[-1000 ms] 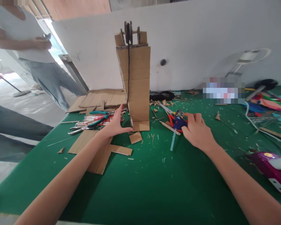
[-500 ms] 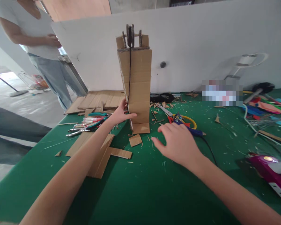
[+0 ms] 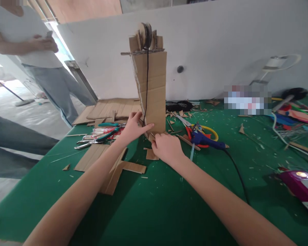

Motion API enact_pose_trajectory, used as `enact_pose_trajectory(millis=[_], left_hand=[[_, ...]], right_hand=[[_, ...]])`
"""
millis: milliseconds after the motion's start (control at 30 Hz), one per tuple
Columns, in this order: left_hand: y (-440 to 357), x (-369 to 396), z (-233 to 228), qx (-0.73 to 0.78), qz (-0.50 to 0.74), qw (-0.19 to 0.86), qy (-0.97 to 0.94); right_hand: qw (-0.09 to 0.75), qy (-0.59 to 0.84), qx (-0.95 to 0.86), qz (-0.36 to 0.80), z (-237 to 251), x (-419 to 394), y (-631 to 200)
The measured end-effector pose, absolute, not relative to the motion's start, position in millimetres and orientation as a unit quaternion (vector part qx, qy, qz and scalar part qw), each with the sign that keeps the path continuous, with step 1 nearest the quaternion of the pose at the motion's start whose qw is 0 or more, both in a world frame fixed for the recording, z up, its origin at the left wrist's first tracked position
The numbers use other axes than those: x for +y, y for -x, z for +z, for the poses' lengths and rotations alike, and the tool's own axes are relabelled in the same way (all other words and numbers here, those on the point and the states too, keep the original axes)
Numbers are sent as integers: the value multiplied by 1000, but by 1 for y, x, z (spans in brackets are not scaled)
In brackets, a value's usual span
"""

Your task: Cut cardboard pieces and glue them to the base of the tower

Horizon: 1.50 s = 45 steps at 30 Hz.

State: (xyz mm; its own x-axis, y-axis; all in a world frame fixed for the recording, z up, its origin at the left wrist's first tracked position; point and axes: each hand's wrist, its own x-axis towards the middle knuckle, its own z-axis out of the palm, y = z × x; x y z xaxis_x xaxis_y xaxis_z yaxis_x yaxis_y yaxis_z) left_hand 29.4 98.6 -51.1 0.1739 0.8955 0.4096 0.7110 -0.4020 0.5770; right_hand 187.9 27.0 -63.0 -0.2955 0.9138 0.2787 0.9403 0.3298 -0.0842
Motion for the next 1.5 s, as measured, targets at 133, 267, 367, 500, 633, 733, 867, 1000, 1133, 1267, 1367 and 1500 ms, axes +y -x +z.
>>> enact_pose_trajectory(millis=[133, 267, 367, 500, 633, 733, 867, 1000, 1133, 1267, 1367, 1500], left_hand=[[-33, 89, -46, 554, 331, 109, -756], [-34, 85, -43, 569, 308, 92, -757], [-34, 84, -42, 568, 291, 65, -767], [-35, 82, -42, 572, 280, 35, -770], [-35, 80, -42, 581, 277, 32, -765], [-36, 80, -42, 588, 276, 18, -760], [-37, 79, -45, 595, 284, -2, -752], [-40, 75, -45, 602, 288, -5, -745], [-31, 75, -35, 592, 252, 18, -765], [-13, 81, -21, 512, 163, 98, -837], [-8, 86, -20, 487, 176, 111, -848], [-13, 87, -26, 510, 191, 44, -838]], right_hand=[[128, 570, -811, -39, -62, 28, -194], [113, 571, -813, -26, -60, 28, -195], [110, 572, -813, -23, -60, 28, -195], [111, 570, -814, -23, -63, 28, -195], [113, 565, -817, -26, -64, 28, -195], [113, 563, -818, -24, -64, 28, -195], [106, 565, -818, -15, -65, 29, -194], [107, 565, -818, -13, -66, 29, -194], [113, 568, -815, -16, -66, 30, -196], [117, 564, -817, -16, -66, 32, -201], [118, 560, -820, -14, -65, 35, -204], [113, 551, -827, -9, -64, 37, -205]])
